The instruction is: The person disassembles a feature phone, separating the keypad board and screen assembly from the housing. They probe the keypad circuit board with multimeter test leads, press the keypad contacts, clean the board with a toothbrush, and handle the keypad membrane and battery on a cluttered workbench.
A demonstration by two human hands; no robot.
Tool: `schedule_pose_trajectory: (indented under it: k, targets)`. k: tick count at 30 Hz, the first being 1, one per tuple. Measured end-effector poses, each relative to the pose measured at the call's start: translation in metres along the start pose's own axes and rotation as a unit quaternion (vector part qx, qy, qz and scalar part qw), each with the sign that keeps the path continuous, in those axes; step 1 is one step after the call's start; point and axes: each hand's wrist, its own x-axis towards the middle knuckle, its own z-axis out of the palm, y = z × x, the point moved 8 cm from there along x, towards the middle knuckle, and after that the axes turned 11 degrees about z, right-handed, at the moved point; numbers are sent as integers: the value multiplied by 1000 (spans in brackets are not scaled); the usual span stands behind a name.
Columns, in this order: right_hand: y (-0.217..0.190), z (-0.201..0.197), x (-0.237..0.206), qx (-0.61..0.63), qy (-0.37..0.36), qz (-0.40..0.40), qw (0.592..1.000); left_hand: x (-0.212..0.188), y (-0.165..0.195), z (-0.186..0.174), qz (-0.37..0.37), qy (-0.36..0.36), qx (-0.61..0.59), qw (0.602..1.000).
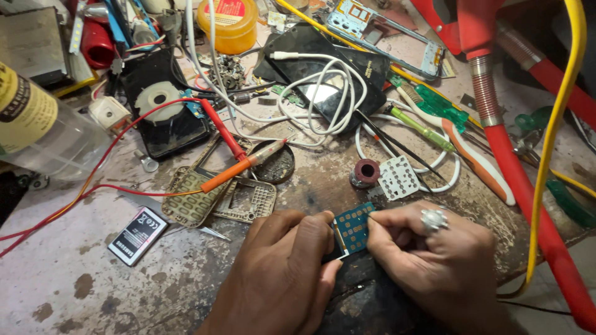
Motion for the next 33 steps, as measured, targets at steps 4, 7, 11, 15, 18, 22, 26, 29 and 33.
schedule_pose_trajectory:
  k: [4, 7, 11, 15, 18, 22, 26, 29, 33]
  targets:
    - [18, -3, 3, -12, 17, 122, 992, 1, 1, 2, -4, -12, -10, 1000]
    - [-10, 0, -1, 3, -8, -51, 999, 0, 0, 0, -11, -12, -9, 1000]
    - [9, -2, 2, 11, 13, 59, 998, 1, 1, 1, -2, -8, -9, 1000]
    - [4, 1, 3, 19, 6, 25, 999, 0, 0, 0, -5, -7, -3, 1000]
    - [12, -5, 4, 29, 29, 94, 995, 0, -2, 2, 2, -17, -18, 1000]
    - [9, -26, 2, -39, 52, 68, 996, -2, -8, 0, -6, -28, -35, 999]
    - [17, -46, 5, -163, 93, 41, 981, -2, -9, 1, 6, -24, -29, 999]
    - [10, -55, 8, -202, 122, -48, 970, -4, -9, 3, 7, -21, -14, 1000]
    - [15, -61, 29, -283, 125, -61, 949, -6, -7, 2, 30, -9, -6, 999]
